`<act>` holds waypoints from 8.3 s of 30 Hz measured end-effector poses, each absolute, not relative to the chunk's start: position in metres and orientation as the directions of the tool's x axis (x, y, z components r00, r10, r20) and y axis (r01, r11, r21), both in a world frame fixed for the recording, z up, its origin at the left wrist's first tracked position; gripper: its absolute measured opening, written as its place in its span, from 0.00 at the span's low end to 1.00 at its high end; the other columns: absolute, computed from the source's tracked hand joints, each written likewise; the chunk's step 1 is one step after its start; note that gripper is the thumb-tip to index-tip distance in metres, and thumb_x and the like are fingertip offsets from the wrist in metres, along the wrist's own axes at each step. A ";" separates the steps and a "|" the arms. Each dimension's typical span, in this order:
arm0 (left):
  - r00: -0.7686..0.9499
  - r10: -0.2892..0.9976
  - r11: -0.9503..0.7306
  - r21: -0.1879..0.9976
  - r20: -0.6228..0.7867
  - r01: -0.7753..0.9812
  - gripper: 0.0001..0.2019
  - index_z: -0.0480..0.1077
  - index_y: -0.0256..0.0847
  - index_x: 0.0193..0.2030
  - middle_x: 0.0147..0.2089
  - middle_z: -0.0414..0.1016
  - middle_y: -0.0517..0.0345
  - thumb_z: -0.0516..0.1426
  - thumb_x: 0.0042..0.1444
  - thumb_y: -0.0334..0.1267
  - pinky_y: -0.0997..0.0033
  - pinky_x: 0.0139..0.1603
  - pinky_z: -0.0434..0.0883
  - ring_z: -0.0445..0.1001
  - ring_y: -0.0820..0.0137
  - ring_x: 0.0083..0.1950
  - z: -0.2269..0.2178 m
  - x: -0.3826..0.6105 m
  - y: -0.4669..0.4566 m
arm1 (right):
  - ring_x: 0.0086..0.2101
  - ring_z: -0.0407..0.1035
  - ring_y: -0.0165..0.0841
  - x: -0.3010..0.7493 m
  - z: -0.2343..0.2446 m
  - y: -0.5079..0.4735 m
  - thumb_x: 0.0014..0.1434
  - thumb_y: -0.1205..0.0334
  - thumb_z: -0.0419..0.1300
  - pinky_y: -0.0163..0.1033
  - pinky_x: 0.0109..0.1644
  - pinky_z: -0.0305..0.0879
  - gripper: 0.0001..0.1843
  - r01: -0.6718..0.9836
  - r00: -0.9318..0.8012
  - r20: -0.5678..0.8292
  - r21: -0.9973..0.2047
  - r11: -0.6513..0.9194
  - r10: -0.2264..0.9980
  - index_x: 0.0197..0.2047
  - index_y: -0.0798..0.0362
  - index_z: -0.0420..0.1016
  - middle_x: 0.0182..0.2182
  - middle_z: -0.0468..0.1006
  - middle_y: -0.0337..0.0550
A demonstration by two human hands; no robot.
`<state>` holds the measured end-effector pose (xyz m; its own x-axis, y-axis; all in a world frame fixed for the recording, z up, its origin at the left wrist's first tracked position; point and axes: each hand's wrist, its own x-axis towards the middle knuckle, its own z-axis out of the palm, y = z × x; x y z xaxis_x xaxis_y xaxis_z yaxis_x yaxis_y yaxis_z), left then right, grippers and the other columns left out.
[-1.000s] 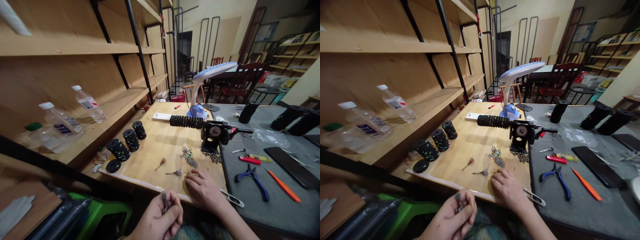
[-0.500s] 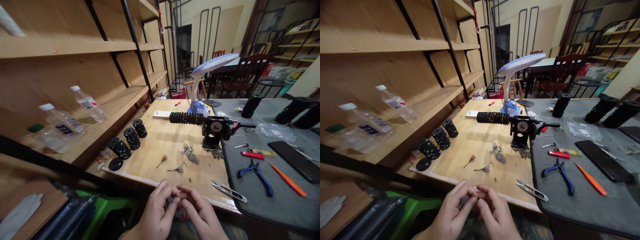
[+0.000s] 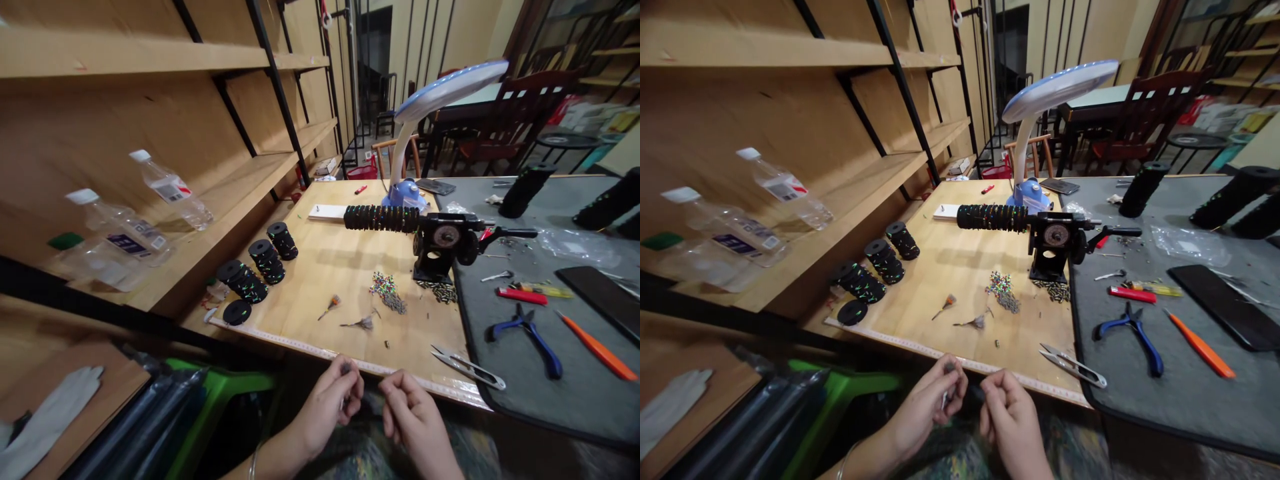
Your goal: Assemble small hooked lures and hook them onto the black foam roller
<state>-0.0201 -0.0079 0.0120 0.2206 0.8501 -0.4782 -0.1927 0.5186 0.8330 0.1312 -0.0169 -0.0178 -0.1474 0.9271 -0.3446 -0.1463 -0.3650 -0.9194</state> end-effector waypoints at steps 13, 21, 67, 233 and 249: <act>0.403 0.782 0.590 0.773 -0.475 -0.234 0.19 0.62 0.37 0.30 0.25 0.72 0.58 0.60 0.53 0.53 0.77 0.19 0.46 0.60 0.81 0.18 -0.020 -0.013 -0.024 | 0.12 0.54 0.23 0.128 -0.019 -0.017 0.45 0.33 0.64 0.28 0.17 0.48 0.29 -0.231 -0.208 -0.398 -0.868 -0.440 0.894 0.27 0.54 0.68 0.10 0.67 0.33; 0.353 0.805 0.560 0.808 -0.478 -0.185 0.20 0.63 0.37 0.29 0.24 0.72 0.57 0.60 0.52 0.53 0.75 0.21 0.48 0.60 0.80 0.19 -0.012 -0.009 -0.024 | 0.13 0.56 0.24 0.128 -0.022 -0.018 0.46 0.35 0.64 0.30 0.19 0.50 0.28 -0.206 -0.202 -0.385 -0.882 -0.424 0.900 0.26 0.54 0.69 0.10 0.65 0.31; 0.187 0.873 0.475 0.872 -0.450 -0.121 0.23 0.60 0.40 0.30 0.22 0.59 0.69 0.60 0.50 0.58 0.78 0.22 0.51 0.53 0.80 0.21 -0.006 -0.008 -0.025 | 0.12 0.50 0.22 0.126 -0.039 -0.031 0.54 0.36 0.57 0.28 0.17 0.44 0.25 -0.083 -0.224 -0.407 -0.898 -0.433 0.886 0.28 0.51 0.63 0.10 0.65 0.29; 0.159 0.947 0.215 0.919 -0.279 0.331 0.07 0.58 0.41 0.27 0.24 0.57 0.67 0.54 0.54 0.32 0.75 0.29 0.58 0.57 0.74 0.27 -0.007 -0.022 -0.028 | 0.16 0.48 0.26 0.145 -0.035 -0.030 0.53 0.51 0.60 0.31 0.20 0.47 0.16 0.234 0.033 -0.079 -0.968 -0.085 0.996 0.28 0.57 0.77 0.15 0.51 0.29; 0.195 0.969 0.044 0.878 -0.154 0.476 0.07 0.61 0.40 0.27 0.24 0.60 0.66 0.54 0.55 0.32 0.76 0.29 0.58 0.60 0.75 0.26 -0.009 -0.024 -0.029 | 0.15 0.49 0.25 0.145 -0.035 -0.031 0.57 0.52 0.58 0.30 0.18 0.49 0.15 0.354 -0.044 0.035 -0.934 0.049 0.998 0.28 0.55 0.77 0.14 0.52 0.28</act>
<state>-0.0238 -0.0287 -0.0088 0.1954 0.9685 -0.1543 0.4763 0.0438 0.8782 0.1454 -0.0311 -0.0353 -0.0445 0.9984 0.0354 0.3535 0.0489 -0.9341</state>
